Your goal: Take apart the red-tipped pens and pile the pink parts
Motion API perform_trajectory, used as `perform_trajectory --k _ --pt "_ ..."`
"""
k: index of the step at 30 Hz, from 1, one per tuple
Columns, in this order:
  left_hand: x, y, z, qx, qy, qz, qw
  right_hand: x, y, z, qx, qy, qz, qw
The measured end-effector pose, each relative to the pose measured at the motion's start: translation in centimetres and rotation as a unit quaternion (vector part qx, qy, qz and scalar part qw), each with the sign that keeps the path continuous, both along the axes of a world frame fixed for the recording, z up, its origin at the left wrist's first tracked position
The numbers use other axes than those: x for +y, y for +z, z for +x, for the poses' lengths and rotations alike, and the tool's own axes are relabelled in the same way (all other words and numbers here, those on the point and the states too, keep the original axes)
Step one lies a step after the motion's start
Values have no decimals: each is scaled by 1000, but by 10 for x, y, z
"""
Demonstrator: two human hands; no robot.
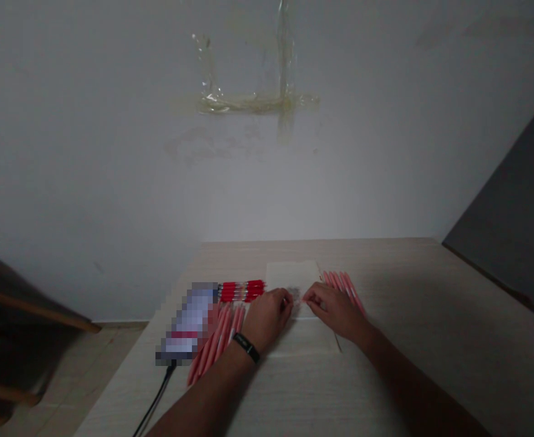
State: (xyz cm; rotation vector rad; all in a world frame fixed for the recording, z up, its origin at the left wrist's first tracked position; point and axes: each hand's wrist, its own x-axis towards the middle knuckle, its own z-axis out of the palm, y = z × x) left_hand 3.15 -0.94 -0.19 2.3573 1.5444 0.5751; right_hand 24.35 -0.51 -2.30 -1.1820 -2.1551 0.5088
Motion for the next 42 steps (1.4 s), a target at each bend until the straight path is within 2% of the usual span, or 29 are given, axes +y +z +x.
perform_trajectory --k 8,17,24,29,35,39,42 --pt "0 -5 2 -33 -56 -4 998 -3 0 -3 0 38 -7 999" --pt "1 -5 2 -61 -65 -6 996 -2 -3 -7 70 32 -69 995" --pt "1 -3 2 -65 -73 -12 995 -1 -8 -8 62 23 -72 995" --pt "1 -3 2 -68 -84 -13 994 -2 -7 -8 27 19 -45 998" --pt "5 -7 -6 -58 -5 12 998 1 -5 -1 16 -23 -38 999" --pt "10 -12 -11 -1 49 -16 999 4 -8 4 27 -35 -47 998" --pt "10 -14 -11 22 58 -38 997 4 -8 4 31 -35 -48 998"
